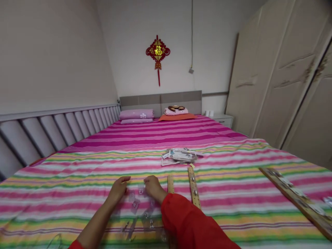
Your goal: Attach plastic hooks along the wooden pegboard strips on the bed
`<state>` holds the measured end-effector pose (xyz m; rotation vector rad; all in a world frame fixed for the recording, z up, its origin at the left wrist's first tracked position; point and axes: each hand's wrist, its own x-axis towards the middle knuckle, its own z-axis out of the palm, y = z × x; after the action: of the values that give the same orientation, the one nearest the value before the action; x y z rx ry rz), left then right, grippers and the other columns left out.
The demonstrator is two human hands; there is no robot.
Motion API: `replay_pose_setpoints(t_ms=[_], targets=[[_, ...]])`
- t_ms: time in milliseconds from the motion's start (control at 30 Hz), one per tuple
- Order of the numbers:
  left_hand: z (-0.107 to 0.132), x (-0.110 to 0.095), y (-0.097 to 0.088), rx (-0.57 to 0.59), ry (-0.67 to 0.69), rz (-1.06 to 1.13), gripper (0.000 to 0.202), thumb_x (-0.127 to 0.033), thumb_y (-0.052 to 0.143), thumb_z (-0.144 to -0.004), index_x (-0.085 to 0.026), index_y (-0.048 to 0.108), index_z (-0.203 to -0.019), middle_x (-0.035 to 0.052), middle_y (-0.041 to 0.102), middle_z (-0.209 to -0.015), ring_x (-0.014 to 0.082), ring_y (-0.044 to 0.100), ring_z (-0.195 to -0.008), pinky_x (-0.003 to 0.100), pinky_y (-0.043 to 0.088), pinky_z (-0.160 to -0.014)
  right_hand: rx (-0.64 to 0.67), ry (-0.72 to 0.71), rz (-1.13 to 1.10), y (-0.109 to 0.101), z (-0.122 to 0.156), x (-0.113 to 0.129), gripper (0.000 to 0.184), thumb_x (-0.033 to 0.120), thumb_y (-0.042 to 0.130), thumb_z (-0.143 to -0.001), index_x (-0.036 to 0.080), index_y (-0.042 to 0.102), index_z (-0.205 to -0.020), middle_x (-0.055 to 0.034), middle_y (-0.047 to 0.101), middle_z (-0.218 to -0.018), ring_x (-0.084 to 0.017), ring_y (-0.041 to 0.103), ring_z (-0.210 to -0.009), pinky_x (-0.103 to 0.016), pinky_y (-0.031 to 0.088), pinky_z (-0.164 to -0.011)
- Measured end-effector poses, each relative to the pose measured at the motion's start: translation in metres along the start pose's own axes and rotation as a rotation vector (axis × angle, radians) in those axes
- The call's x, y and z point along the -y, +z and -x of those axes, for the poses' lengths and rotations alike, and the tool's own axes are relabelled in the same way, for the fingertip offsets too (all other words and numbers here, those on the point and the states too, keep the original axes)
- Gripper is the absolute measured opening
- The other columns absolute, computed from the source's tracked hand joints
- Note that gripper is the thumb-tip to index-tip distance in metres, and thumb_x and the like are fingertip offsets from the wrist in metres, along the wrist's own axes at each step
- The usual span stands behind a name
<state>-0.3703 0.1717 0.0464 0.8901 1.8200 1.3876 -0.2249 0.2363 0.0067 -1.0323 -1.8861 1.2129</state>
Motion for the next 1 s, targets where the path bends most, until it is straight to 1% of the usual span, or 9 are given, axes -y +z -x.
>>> replay_pose_setpoints(t_ms=[100,200,367,433,567,700,867,933,1000], targets=[[0.023,-0.018,0.014,-0.005,0.175,-0.048,0.019,-0.007,0.060,-0.062,-0.017,0.065,-0.078,0.0013,0.068,-0.075,0.0123,0.056,-0.052,0.022,0.042,-0.052,-0.092,0.005,0.022,-0.035,0.010,-0.001,0.013,0.017,0.055,-0.084,0.017,0.064,-0.095,-0.0037,0.066,-0.087,-0.015,0.061,-0.074,-0.028,0.050,-0.065],[0.055,-0.031,0.044,0.217,0.157,-0.067,0.013,-0.015,0.064,-0.064,-0.016,0.065,-0.076,0.0026,0.067,-0.072,0.0143,0.057,-0.057,0.023,0.041,-0.054,-0.190,-0.049,0.044,-0.097,0.026,-0.012,0.012,0.013,0.053,-0.077,0.018,0.064,-0.080,0.0010,0.063,-0.073,-0.014,0.058,-0.071,-0.024,0.046,-0.064],[0.110,-0.025,0.133,0.603,0.062,-0.070,0.016,-0.021,0.066,-0.065,-0.016,0.061,-0.079,-0.0003,0.059,-0.063,0.0153,0.055,-0.059,0.024,0.038,-0.055,-0.319,-0.059,0.113,-0.195,0.062,-0.051,0.010,0.021,0.058,-0.070,0.018,0.055,-0.061,0.0046,0.051,-0.055,-0.012,0.048,-0.056,-0.023,0.037,-0.054],[0.123,-0.013,0.172,0.601,0.058,-0.121,0.018,-0.021,0.069,-0.062,-0.018,0.056,-0.074,-0.0017,0.055,-0.062,0.0151,0.052,-0.057,0.025,0.033,-0.054,-0.302,-0.058,0.131,-0.214,0.074,-0.067,0.012,0.021,0.064,-0.063,0.017,0.054,-0.058,0.0058,0.048,-0.053,-0.011,0.045,-0.052,-0.023,0.036,-0.052],[0.128,0.011,0.229,0.417,0.190,-0.071,0.032,-0.017,0.076,-0.053,-0.022,0.047,-0.066,-0.0028,0.046,-0.062,0.0166,0.045,-0.065,0.026,0.028,-0.059,-0.268,-0.106,0.165,-0.222,0.084,-0.081,0.012,0.015,0.069,-0.057,0.016,0.062,-0.067,0.0035,0.052,-0.063,-0.013,0.048,-0.060,-0.024,0.039,-0.057],[0.119,0.024,0.253,0.338,0.177,-0.005,0.030,-0.012,0.073,-0.059,-0.023,0.045,-0.065,-0.0007,0.045,-0.065,0.0205,0.047,-0.075,0.028,0.030,-0.064,-0.233,-0.152,0.193,-0.216,0.080,-0.080,0.007,0.011,0.066,-0.062,0.017,0.064,-0.063,0.0017,0.049,-0.066,-0.015,0.049,-0.066,-0.026,0.041,-0.062],[0.105,0.028,0.265,0.436,0.033,0.052,0.017,-0.014,0.061,-0.077,-0.020,0.051,-0.064,0.0054,0.055,-0.074,0.0205,0.054,-0.084,0.030,0.039,-0.069,-0.193,-0.183,0.202,-0.215,0.072,-0.079,0.020,0.009,0.058,-0.070,0.018,0.055,-0.053,-0.0015,0.054,-0.073,-0.017,0.053,-0.078,-0.027,0.040,-0.074],[0.099,0.027,0.267,0.508,-0.004,0.072,0.006,-0.023,0.058,-0.083,-0.018,0.060,-0.082,0.0074,0.061,-0.093,0.0183,0.056,-0.090,0.031,0.045,-0.075,-0.221,-0.152,0.204,-0.214,0.070,-0.079,0.020,0.008,0.053,-0.073,0.018,0.054,-0.056,-0.0017,0.055,-0.072,-0.017,0.052,-0.078,-0.027,0.038,-0.076],[0.094,0.026,0.268,0.615,-0.044,0.108,0.023,-0.032,0.054,-0.087,-0.019,0.059,-0.105,0.0074,0.059,-0.111,0.0174,0.058,-0.096,0.035,0.049,-0.081,-0.257,-0.091,0.198,-0.213,0.067,-0.081,0.020,0.007,0.052,-0.074,0.018,0.053,-0.057,-0.0012,0.054,-0.068,-0.016,0.050,-0.074,-0.028,0.037,-0.073]])
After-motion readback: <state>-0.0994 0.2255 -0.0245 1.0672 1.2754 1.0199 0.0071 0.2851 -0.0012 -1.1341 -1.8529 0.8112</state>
